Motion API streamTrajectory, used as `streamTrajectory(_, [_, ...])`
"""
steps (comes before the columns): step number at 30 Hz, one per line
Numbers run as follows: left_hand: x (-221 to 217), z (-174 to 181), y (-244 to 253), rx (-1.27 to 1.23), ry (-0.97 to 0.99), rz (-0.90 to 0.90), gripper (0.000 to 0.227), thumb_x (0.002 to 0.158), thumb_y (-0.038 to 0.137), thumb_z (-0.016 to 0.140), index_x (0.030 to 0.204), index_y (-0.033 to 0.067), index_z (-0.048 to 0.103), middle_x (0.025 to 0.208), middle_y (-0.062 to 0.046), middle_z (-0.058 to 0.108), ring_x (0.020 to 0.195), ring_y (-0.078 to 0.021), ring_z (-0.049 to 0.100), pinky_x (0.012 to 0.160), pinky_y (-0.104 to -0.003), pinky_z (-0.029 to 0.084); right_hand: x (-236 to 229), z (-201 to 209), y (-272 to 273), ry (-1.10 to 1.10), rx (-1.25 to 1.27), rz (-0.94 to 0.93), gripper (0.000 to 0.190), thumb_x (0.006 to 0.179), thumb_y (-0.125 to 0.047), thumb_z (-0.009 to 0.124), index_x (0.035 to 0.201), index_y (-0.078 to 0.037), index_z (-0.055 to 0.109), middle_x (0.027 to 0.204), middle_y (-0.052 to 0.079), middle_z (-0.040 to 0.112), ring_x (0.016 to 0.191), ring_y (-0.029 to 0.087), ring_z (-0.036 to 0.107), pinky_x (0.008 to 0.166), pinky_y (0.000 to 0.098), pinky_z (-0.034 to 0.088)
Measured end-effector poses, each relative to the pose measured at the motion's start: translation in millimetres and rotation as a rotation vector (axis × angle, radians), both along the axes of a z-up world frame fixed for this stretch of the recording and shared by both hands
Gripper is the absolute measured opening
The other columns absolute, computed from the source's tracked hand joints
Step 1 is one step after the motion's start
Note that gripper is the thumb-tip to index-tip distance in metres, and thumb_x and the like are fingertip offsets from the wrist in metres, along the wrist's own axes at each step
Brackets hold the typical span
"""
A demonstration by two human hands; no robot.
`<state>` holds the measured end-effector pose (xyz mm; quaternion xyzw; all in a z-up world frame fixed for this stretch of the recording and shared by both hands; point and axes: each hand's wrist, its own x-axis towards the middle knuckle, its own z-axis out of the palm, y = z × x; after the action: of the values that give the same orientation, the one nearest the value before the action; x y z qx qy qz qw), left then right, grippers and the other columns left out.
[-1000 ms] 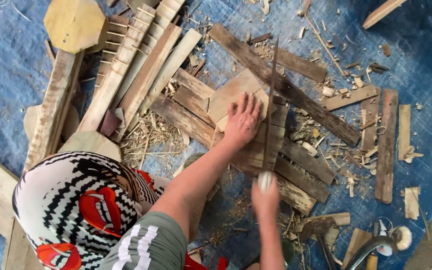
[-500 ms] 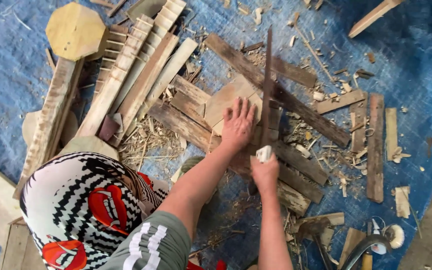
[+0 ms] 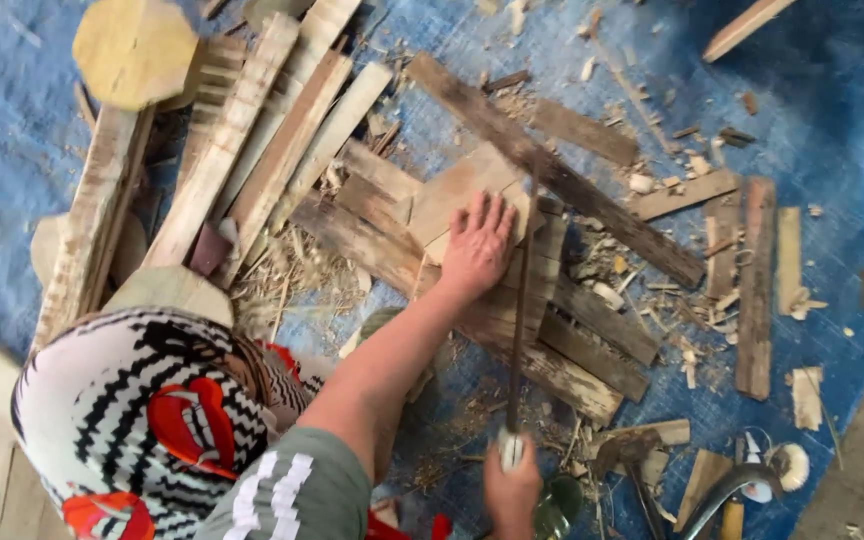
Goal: The person saws a piece of wood and then uses a curved blade to shave and shape a wooden component.
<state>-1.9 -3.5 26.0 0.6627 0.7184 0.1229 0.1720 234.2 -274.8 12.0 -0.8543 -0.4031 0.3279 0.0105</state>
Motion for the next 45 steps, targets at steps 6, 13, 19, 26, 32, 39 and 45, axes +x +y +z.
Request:
streamTrajectory(6, [-0.9, -13.7, 8.2, 0.042, 0.035, -0.022, 0.054, 0.107, 0.037, 0.033, 0.155, 0.0148, 0.042, 0.163, -0.014, 0.038, 0.154, -0.0378, 0.02, 0.113, -0.051, 0.024, -79.8, 30.5, 203.3, 0.107, 0.142, 0.196, 0.075, 0.083, -0.029, 0.073, 0.152, -0.012, 0.052, 0.141, 0.023, 0.062, 0.133, 0.038, 0.057, 0.111, 0.052, 0.049])
streamTrajectory(13, [-2.0, -22.8, 8.7, 0.134, 0.042, -0.012, 0.057, 0.103, 0.033, 0.037, 0.155, 0.0119, 0.04, 0.16, -0.017, 0.038, 0.151, -0.0379, 0.025, 0.109, -0.051, 0.025, -63.3, 10.1, 222.9, 0.98, 0.283, -0.272, 0.016, 0.075, 0.012, 0.074, 0.089, 0.006, 0.067, 0.056, 0.02, 0.059, 0.044, 0.029, 0.061, 0.041, 0.0451, 0.053])
streamTrajectory(19, [0.3, -18.8, 9.6, 0.09, 0.022, 0.009, 0.059, 0.104, 0.035, 0.033, 0.159, 0.0142, 0.034, 0.164, -0.018, 0.032, 0.155, -0.0345, 0.019, 0.112, -0.052, 0.019, -70.0, 19.7, 213.3, 0.74, 0.358, -0.167, 0.023, 0.072, 0.003, 0.079, 0.091, 0.002, 0.066, 0.054, 0.02, 0.062, 0.039, 0.029, 0.064, 0.038, 0.044, 0.049])
streamTrajectory(26, [-1.2, -21.0, 13.8, 0.062, 0.025, 0.032, 0.056, 0.107, 0.037, 0.029, 0.159, 0.0163, 0.036, 0.166, -0.017, 0.032, 0.156, -0.0311, 0.02, 0.113, -0.053, 0.018, -28.7, 35.1, 74.8, 0.155, 0.033, 0.157, 0.077, 0.09, -0.036, 0.07, 0.156, -0.008, 0.044, 0.145, 0.032, 0.054, 0.136, 0.049, 0.051, 0.113, 0.06, 0.044])
streamTrajectory(32, [-0.3, -4.6, 4.4, 0.028, 0.002, -0.047, 0.056, 0.106, 0.034, 0.028, 0.159, 0.0174, 0.037, 0.166, -0.016, 0.032, 0.156, -0.0312, 0.02, 0.113, -0.054, 0.019, 24.7, -10.6, -4.6, -0.006, 0.12, 0.038, 0.062, 0.078, -0.04, 0.08, 0.138, -0.037, 0.063, 0.12, 0.017, 0.075, 0.12, 0.038, 0.067, 0.105, 0.0504, 0.055])
streamTrajectory(39, [-4.0, -15.9, 6.9, 0.059, 0.07, -0.069, 0.054, 0.106, 0.032, 0.03, 0.156, 0.0154, 0.041, 0.163, -0.016, 0.038, 0.153, -0.0317, 0.026, 0.112, -0.052, 0.023, -69.5, 11.0, 199.9, 0.125, 0.108, 0.172, 0.072, 0.084, -0.031, 0.075, 0.152, -0.018, 0.053, 0.142, 0.02, 0.062, 0.134, 0.038, 0.057, 0.11, 0.0519, 0.049])
streamTrajectory(45, [-10.7, -13.3, 1.3, 0.133, 0.078, -0.058, 0.055, 0.104, 0.033, 0.037, 0.154, 0.0137, 0.042, 0.161, -0.016, 0.039, 0.151, -0.0323, 0.03, 0.112, -0.052, 0.027, -58.8, -2.0, 225.5, 0.864, 0.277, -0.295, 0.031, 0.07, 0.011, 0.072, 0.1, 0.007, 0.067, 0.055, 0.024, 0.061, 0.041, 0.033, 0.062, 0.037, 0.0467, 0.053])
